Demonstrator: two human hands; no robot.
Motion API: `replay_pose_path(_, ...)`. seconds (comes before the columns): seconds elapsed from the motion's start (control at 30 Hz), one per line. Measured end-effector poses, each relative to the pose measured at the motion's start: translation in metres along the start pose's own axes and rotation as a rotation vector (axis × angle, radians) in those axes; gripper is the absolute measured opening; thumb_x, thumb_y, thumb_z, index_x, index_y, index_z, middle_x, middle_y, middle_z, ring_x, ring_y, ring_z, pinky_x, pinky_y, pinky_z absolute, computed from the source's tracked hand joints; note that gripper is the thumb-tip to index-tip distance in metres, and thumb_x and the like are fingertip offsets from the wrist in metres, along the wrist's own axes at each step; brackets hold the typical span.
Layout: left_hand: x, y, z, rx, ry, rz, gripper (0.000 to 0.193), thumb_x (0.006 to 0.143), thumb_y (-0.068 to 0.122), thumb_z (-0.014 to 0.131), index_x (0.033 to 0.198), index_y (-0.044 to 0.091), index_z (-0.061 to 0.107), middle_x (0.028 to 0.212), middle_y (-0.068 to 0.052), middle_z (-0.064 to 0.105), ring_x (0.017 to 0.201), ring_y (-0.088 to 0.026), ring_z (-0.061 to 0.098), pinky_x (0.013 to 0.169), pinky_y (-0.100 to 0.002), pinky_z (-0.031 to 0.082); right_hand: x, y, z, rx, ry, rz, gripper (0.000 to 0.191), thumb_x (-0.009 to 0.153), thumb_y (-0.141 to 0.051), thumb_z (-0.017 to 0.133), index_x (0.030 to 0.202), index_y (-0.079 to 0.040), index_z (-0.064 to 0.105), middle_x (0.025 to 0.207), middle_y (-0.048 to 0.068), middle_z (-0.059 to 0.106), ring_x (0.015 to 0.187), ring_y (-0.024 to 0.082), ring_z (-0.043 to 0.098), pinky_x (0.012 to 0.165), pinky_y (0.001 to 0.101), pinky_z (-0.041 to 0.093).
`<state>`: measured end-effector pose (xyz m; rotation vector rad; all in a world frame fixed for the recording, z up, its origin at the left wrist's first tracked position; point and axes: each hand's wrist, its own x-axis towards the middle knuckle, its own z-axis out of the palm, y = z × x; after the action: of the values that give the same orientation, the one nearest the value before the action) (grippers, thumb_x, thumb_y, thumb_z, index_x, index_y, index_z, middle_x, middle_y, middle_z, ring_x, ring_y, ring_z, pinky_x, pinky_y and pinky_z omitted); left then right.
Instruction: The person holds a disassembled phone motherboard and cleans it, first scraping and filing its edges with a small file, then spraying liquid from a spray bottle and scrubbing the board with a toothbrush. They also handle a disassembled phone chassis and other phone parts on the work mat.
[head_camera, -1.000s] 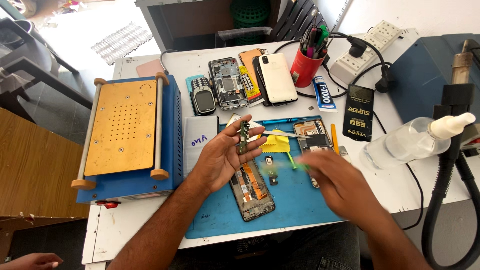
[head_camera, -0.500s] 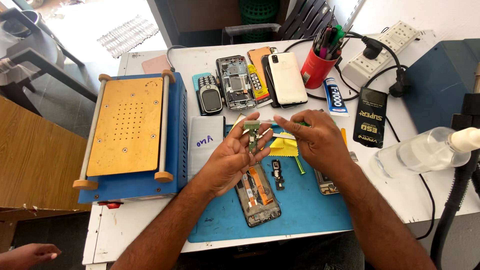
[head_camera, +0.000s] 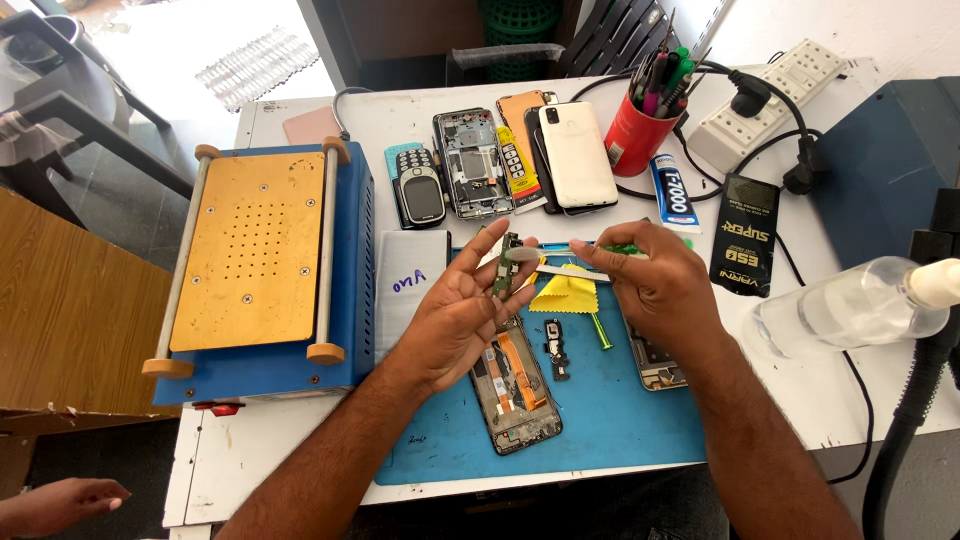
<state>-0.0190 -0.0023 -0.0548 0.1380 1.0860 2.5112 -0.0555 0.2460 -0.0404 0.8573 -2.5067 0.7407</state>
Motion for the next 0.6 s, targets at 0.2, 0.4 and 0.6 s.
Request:
replay_pose_path(0.2, 0.0014, -0.0017, -0.0002, 0.036, 0.023, -0.018, 0.094, 0.074, -0.023, 0.034, 0.16, 0.013, 0.024, 0.159, -0.015, 0.043, 0.149, -0.022, 0.041, 0.124, -0.038, 0.037, 0.0007, -0.0028, 0.0013, 0.222, -0.317, 0.0, 0.037, 0.091, -0.001, 0.069, 0.118, -0.025, 0.078, 0.102, 0.005, 0.072, 0.089, 0.016, 0.072, 0.073, 0.0286, 0.061)
replay_pose_path(0.4, -0.0006, -0.0023, -0.0003, 0.023, 0.039, 0.01, 0.088, 0.078, -0.021, 0.035, 0.159, 0.01, 0.027, 0.161, -0.013, 0.042, 0.15, -0.021, 0.04, 0.123, -0.039, 0.038, 0.0005, -0.0022, -0.0027, 0.243, -0.318, -0.003, 0.039, 0.088, 0.0, 0.069, 0.117, -0.024, 0.079, 0.102, 0.004, 0.073, 0.087, 0.015, 0.073, 0.076, 0.0296, 0.06)
replay_pose_path(0.6, 0.0001, -0.0016, -0.0003, 0.026, -0.004, 0.019, 0.091, 0.073, -0.022, 0.036, 0.158, 0.009, 0.029, 0.159, -0.017, 0.043, 0.149, -0.025, 0.041, 0.124, -0.041, 0.038, -0.0001, -0.0029, -0.0002, 0.185, -0.161, 0.104, 0.033, 0.093, -0.001, 0.07, 0.119, -0.021, 0.075, 0.102, 0.003, 0.071, 0.089, 0.013, 0.072, 0.074, 0.0286, 0.062)
